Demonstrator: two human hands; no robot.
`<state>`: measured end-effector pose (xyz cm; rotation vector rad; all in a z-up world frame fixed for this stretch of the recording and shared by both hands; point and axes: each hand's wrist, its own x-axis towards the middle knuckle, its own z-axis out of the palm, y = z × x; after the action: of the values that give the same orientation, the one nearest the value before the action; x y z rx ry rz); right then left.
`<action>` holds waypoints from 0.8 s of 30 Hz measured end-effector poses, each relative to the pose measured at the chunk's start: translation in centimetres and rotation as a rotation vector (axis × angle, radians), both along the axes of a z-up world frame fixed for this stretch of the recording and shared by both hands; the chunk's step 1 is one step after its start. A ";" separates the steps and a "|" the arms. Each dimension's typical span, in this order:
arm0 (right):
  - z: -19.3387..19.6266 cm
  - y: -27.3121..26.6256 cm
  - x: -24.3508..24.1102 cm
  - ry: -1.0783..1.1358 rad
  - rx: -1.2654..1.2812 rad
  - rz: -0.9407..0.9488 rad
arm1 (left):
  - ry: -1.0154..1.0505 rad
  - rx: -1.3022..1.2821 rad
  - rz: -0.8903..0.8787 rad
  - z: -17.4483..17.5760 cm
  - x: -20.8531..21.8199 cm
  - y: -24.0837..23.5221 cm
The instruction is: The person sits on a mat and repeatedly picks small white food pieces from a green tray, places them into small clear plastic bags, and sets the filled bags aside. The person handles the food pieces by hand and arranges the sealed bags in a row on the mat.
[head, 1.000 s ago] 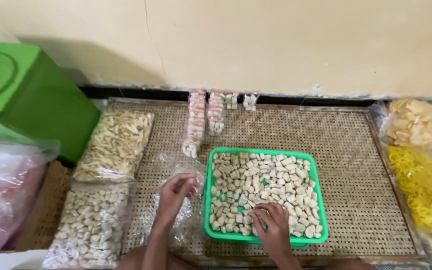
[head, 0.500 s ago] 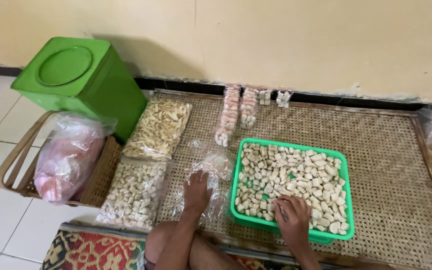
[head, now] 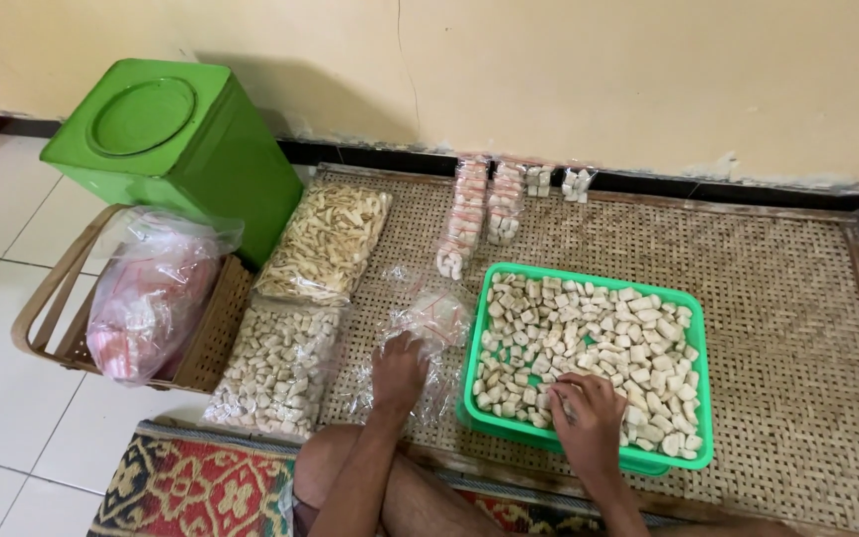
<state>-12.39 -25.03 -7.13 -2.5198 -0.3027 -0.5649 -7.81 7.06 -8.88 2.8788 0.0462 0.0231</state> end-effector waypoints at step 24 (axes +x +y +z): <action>10.1 -2.0 2.0 0.940 1.142 0.230 | 0.627 -1.251 -0.254 13.4 -1.2 -10.2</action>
<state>-10.38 -27.02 2.99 -1.3612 0.0941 0.4705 -8.96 -3.12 4.50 1.5365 -0.1385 -0.6858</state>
